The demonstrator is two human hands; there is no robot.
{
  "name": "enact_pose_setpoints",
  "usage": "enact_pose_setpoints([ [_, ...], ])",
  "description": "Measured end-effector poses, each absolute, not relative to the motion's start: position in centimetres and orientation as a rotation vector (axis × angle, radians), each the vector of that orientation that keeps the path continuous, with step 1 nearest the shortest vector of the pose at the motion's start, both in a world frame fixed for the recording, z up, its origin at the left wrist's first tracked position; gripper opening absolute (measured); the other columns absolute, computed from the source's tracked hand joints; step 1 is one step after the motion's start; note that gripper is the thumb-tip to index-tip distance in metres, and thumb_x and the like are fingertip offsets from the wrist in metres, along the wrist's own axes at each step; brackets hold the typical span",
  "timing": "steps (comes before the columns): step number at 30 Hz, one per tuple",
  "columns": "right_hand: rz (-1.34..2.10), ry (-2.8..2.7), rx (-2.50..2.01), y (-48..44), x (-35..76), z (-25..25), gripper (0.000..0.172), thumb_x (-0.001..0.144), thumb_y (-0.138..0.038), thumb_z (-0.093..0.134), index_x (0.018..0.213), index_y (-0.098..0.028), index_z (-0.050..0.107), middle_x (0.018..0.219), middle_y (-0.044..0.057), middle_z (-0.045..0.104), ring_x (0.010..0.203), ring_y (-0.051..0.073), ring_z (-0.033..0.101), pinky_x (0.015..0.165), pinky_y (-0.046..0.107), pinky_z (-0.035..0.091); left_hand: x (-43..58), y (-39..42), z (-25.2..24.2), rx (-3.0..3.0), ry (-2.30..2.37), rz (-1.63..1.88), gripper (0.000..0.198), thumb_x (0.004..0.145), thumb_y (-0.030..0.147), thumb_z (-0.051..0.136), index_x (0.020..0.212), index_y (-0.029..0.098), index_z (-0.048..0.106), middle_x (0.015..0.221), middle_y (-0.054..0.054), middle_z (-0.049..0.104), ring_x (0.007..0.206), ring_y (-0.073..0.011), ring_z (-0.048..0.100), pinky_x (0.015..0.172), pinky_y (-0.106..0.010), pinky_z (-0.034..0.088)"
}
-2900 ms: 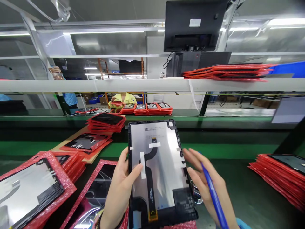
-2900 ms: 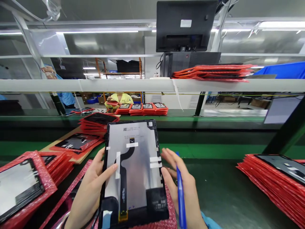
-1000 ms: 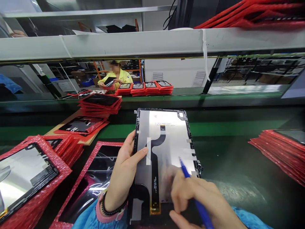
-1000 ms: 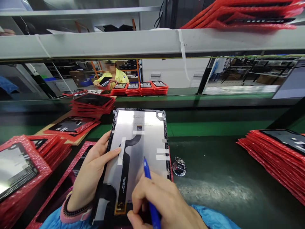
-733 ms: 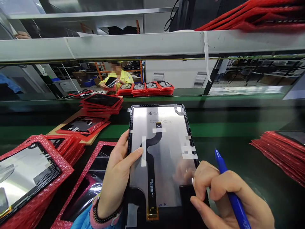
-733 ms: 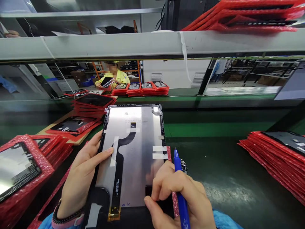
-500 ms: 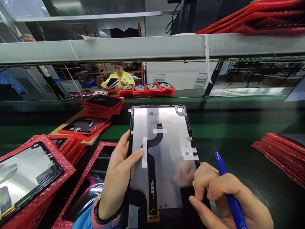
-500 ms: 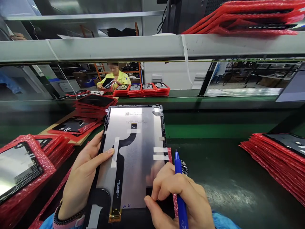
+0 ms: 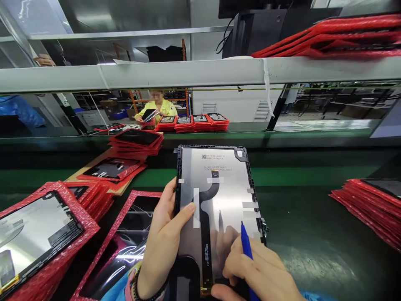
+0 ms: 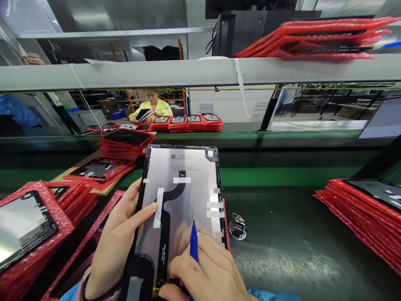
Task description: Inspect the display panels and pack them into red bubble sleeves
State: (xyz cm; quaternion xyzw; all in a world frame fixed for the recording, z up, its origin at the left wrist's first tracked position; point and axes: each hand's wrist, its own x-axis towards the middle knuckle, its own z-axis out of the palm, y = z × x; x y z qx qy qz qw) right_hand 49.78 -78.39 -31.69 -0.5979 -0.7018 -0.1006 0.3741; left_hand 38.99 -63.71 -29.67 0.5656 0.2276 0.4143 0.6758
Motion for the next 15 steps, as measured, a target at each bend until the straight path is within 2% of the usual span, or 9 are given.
enact_pose_setpoints([
  [6,-0.569,-1.758,-1.447,-76.6,49.7,-33.0,0.025,0.093,-0.029,0.049,0.071,-0.019,0.05,0.056,0.001,0.054,0.051,0.015,0.049,0.045,0.023,0.04,39.4,-63.7,-29.8,1.254,0.521,0.912,0.054,0.081,0.026,0.066,0.131,0.03,0.047,0.127,0.003,0.062,0.117,-0.0166,0.055,0.095,-0.021,0.043],
  [9,-0.568,-1.809,-1.451,-76.4,50.2,-33.5,0.021,0.093,-0.023,0.049,0.072,-0.019,0.051,0.058,0.002,0.056,0.055,0.016,0.051,0.048,0.023,0.044,39.1,-63.8,-29.7,1.239,0.549,0.929,0.054,0.08,0.027,0.067,0.13,0.03,0.047,0.123,0.003,0.064,0.114,-0.0144,0.057,0.093,-0.018,0.044],
  [12,-0.559,-1.832,-1.461,-76.3,50.9,-33.7,0.012,0.086,-0.012,0.055,0.078,-0.02,0.051,0.067,0.002,0.06,0.062,0.016,0.053,0.054,0.023,0.048,38.7,-63.7,-29.7,1.26,0.538,0.952,0.05,0.08,0.031,0.067,0.127,0.027,0.05,0.12,0.002,0.066,0.11,-0.016,0.06,0.09,-0.019,0.047],
  [15,-0.48,-1.793,-1.431,-76.6,51.2,-33.0,0.015,0.081,-0.007,0.057,0.083,-0.021,0.051,0.072,0.002,0.062,0.068,0.017,0.057,0.06,0.024,0.053,38.5,-63.5,-29.7,1.325,0.518,0.976,0.047,0.079,0.034,0.068,0.122,0.024,0.054,0.111,-0.001,0.069,0.097,-0.0163,0.065,0.082,-0.019,0.05],
])
